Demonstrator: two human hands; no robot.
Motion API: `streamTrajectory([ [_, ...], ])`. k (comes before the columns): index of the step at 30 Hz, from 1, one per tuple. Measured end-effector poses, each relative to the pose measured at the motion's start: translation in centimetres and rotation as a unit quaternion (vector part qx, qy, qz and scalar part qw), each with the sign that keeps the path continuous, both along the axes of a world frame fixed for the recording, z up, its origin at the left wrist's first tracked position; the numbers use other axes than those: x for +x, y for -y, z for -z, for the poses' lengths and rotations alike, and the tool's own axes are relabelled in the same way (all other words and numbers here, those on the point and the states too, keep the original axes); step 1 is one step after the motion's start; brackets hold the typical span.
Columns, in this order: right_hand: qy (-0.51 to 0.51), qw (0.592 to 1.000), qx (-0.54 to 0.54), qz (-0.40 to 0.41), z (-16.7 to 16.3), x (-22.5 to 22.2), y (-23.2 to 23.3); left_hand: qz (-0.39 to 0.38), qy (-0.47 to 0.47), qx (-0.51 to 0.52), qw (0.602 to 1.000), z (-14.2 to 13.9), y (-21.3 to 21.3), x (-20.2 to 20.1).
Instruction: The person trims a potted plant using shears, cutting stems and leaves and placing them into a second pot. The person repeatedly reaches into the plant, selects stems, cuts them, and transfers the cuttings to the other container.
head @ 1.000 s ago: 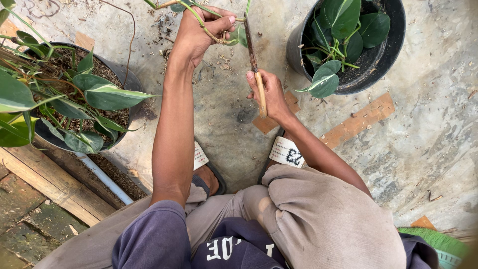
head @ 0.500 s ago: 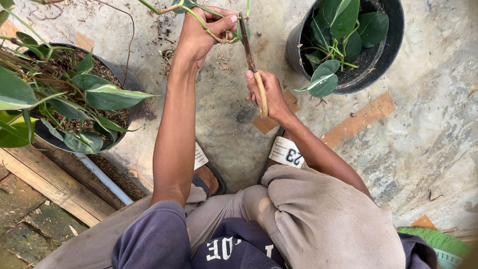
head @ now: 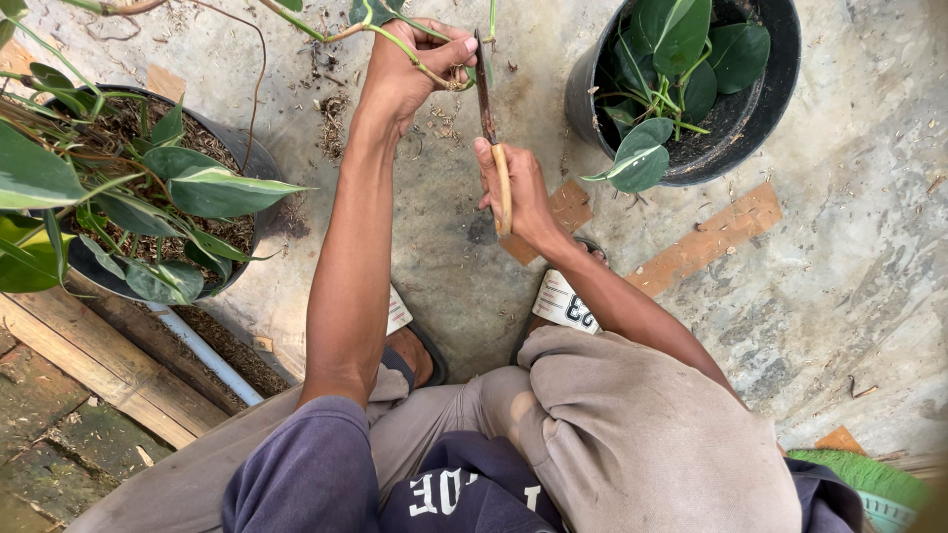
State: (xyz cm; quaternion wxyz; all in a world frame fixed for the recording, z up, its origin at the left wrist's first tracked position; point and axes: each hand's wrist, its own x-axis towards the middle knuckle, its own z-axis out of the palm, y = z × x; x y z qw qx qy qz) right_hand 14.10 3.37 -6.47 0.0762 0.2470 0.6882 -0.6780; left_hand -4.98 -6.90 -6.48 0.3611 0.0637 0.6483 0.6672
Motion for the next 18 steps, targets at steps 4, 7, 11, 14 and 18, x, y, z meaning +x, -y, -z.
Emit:
streamTrajectory([
  [4, 0.018, 1.0, 0.008, -0.012, 0.5, 0.0, 1.3, 0.009, 0.005, -0.054, 0.998, 0.6, 0.8, 0.0],
  [7, 0.04, 0.999, 0.019, -0.014, 0.8, 0.3, 2.4, 0.037, -0.003, -0.089, 0.995, 1.0, 2.0, -0.6],
  [11, -0.021, 0.992, 0.121, -0.022, 1.2, 0.4, 3.3, 0.067, -0.008, -0.093, 0.993, 1.5, 3.1, -1.0],
  [14, -0.008, 0.992, 0.121, -0.018, 1.6, 0.5, 3.1, 0.076, -0.01, -0.115, 0.99, 1.6, 3.6, -1.1],
  [18, 0.056, 0.988, 0.133, -0.063, 2.2, 1.2, 1.7, 0.047, -0.018, -0.106, 0.993, 1.3, 4.5, -1.7],
])
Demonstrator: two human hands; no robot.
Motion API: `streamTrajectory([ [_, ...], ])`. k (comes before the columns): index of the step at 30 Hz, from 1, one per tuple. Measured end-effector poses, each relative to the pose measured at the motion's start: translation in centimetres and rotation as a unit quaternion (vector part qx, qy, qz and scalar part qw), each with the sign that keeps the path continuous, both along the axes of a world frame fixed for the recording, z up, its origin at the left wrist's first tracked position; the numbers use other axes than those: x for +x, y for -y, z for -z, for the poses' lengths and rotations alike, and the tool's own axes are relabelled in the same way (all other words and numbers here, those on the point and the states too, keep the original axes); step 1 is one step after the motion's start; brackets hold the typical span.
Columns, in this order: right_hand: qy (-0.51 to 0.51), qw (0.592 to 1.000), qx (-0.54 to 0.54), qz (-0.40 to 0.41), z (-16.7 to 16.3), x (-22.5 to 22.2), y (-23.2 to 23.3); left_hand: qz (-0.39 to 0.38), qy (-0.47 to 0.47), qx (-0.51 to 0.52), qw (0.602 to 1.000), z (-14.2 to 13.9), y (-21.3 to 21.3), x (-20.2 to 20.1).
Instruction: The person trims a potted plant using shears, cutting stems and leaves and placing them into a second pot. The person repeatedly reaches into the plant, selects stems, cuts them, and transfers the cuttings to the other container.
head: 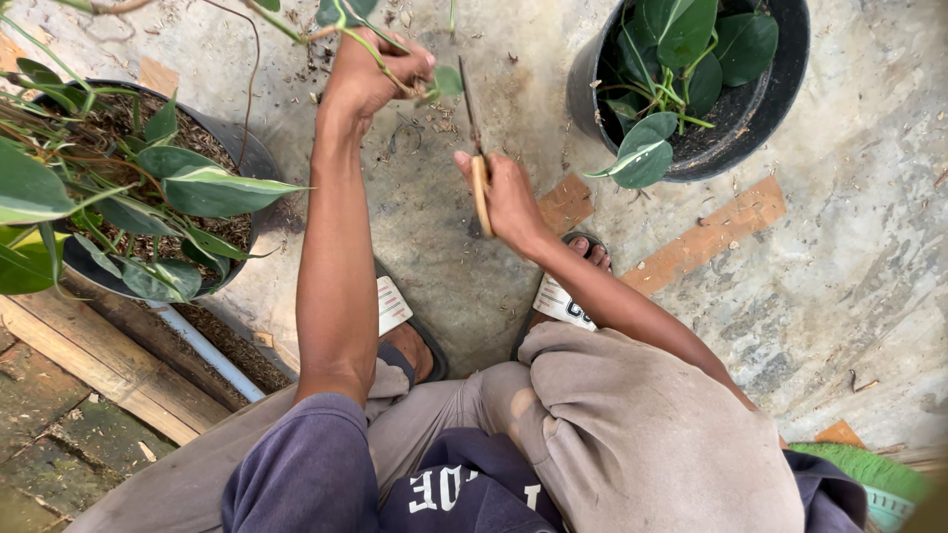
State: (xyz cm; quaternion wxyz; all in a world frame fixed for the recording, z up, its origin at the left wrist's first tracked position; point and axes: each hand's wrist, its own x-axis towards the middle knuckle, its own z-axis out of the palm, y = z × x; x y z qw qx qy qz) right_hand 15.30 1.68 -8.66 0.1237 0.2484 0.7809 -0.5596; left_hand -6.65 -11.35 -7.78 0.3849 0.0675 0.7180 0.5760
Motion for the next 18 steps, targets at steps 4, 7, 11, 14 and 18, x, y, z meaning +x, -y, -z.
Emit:
streamTrajectory([
  [4, 0.063, 0.985, 0.157, -0.04, 1.1, 0.2, -2.7, -0.063, -0.043, -0.046, 0.996, -0.6, 0.8, -0.6],
  [7, -0.002, 0.948, 0.311, -0.065, 1.7, 0.0, -4.6, -0.075, -0.004, -0.036, 0.997, -1.1, 1.3, -0.5],
  [11, 0.003, 0.929, 0.356, -0.101, 0.6, -0.6, -5.6, -0.121, 0.087, 0.051, 0.987, -1.9, 2.0, 0.0],
  [14, -0.003, 0.92, 0.375, -0.109, -0.7, -3.0, -5.8, -0.156, 0.113, 0.062, 0.979, -2.4, 1.8, 0.4],
  [18, -0.161, 0.93, 0.33, 0.007, -0.3, -11.2, -5.5, -0.154, 0.168, 0.16, 0.961, -2.7, 1.4, 0.9],
])
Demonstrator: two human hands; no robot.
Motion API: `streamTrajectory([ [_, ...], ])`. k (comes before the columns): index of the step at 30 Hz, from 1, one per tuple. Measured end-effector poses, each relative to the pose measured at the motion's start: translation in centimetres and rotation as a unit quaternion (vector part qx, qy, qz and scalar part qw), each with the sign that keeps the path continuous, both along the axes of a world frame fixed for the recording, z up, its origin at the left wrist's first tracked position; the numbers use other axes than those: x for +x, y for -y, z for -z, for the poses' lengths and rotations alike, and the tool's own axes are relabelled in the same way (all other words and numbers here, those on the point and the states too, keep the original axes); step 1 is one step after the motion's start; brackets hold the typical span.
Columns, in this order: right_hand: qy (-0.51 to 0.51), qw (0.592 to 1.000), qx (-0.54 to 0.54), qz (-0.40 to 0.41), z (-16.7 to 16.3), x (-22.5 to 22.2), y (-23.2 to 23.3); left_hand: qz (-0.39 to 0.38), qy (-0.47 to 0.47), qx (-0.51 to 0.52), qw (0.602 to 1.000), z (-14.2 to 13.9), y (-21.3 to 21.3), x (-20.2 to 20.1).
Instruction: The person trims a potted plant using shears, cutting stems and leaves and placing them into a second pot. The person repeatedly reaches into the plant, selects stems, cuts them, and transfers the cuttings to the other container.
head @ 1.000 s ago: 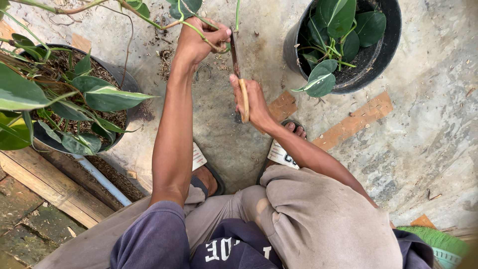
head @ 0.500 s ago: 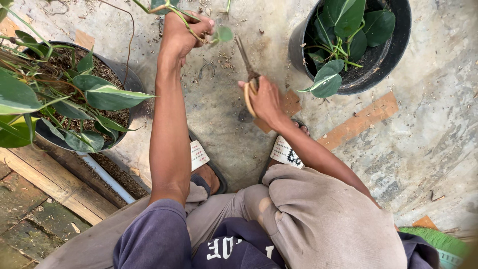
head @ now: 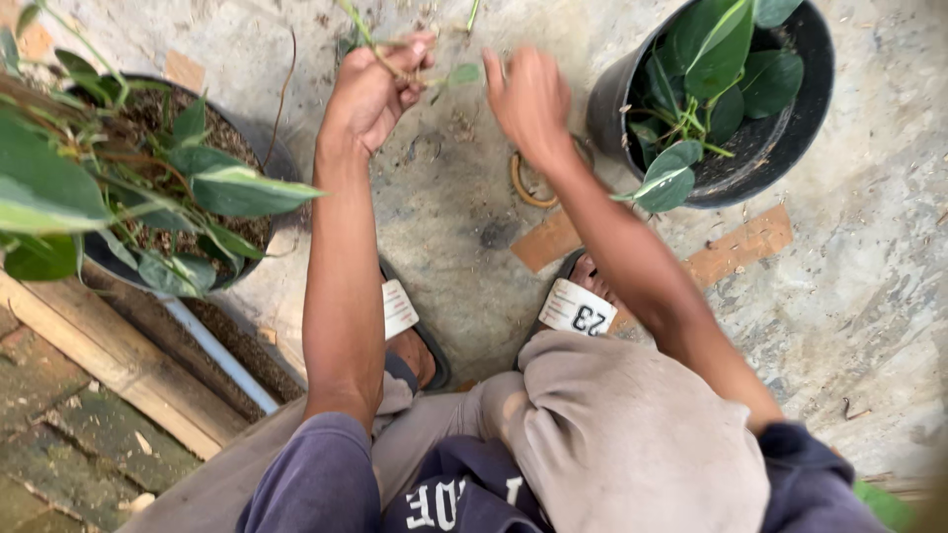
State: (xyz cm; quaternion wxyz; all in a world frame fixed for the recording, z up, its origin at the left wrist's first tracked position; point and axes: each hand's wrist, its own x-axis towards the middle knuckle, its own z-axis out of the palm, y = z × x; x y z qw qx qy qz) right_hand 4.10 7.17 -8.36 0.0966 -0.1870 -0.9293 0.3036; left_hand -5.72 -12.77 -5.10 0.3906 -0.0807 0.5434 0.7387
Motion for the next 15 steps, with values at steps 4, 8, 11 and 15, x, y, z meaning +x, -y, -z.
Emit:
streamTrajectory([
  [4, -0.075, 0.993, 0.092, -0.001, 2.6, -6.9, 1.3, 0.0, 0.024, 0.131, 0.991, -1.1, 0.5, 0.0],
  [8, -0.05, 0.998, 0.03, 0.0, 3.8, -7.1, 2.0, 0.014, -0.016, 0.115, 0.993, -3.3, 1.3, -0.2],
  [11, -0.146, 0.987, -0.015, -0.065, 3.4, -5.7, 0.5, 0.029, -0.056, 0.122, 0.991, -5.2, 1.6, -0.3],
  [15, -0.095, 0.896, -0.426, 0.076, -2.7, -3.1, -2.2, 0.059, -0.092, 0.174, 0.979, -7.2, 2.2, -1.2],
])
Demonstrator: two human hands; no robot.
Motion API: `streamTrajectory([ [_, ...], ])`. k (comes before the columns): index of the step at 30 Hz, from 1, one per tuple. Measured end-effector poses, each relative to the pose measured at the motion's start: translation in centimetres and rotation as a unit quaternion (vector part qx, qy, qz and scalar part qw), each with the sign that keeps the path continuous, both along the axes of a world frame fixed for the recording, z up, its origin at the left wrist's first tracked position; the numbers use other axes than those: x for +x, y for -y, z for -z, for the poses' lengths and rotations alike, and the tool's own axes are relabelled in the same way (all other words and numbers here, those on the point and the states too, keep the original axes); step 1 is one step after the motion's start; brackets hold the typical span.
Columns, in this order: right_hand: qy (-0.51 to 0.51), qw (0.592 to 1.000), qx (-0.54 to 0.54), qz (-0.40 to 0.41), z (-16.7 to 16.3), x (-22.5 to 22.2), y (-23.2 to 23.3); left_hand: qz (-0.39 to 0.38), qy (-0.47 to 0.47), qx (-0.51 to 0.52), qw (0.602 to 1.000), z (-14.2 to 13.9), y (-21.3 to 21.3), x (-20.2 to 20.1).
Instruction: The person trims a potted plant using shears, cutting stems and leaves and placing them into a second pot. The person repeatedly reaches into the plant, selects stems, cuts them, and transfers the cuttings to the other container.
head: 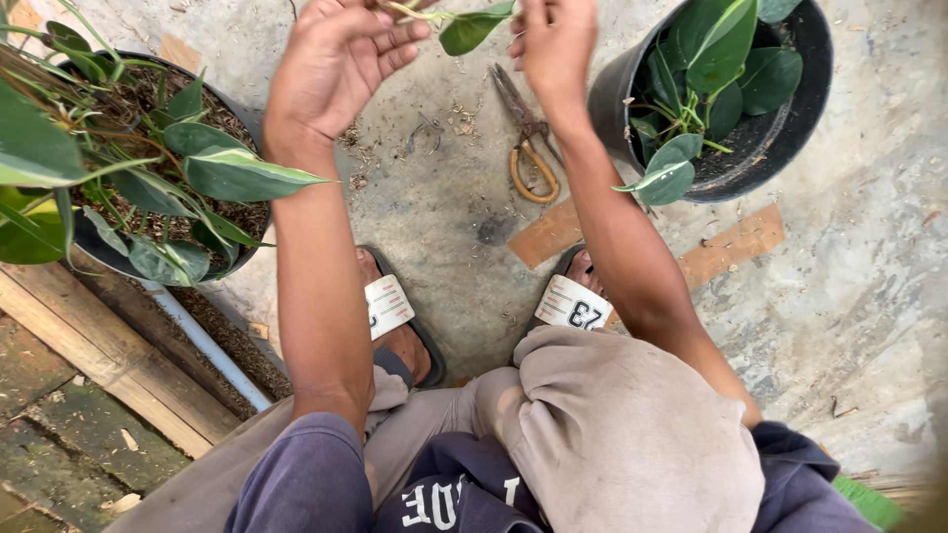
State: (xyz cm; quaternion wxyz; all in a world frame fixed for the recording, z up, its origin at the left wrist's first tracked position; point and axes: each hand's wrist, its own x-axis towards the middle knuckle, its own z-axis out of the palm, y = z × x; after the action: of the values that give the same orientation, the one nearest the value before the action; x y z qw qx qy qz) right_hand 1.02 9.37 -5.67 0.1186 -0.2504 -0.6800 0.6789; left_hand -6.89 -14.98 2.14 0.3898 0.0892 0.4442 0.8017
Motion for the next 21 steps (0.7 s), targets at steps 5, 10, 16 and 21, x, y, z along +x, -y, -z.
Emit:
streamTrajectory([
  [5, -0.094, 0.995, -0.039, -0.011, -12.0, 9.4, -4.0, 0.0, 0.029, 0.016, 0.999, -0.6, -0.1, -1.0],
  [10, 0.003, 0.99, 0.139, 0.001, -15.2, 14.4, -10.7, 0.004, 0.008, 0.008, 1.0, -0.2, -1.2, -0.8],
  [16, 0.159, 0.947, 0.28, -0.023, -9.6, 17.0, -15.1, 0.015, -0.033, -0.029, 0.999, 0.2, -3.3, -0.1],
  [21, 0.182, 0.885, 0.421, -0.077, -11.2, 17.4, -14.2, 0.004, -0.085, -0.076, 0.993, -0.2, -4.4, 0.1],
])
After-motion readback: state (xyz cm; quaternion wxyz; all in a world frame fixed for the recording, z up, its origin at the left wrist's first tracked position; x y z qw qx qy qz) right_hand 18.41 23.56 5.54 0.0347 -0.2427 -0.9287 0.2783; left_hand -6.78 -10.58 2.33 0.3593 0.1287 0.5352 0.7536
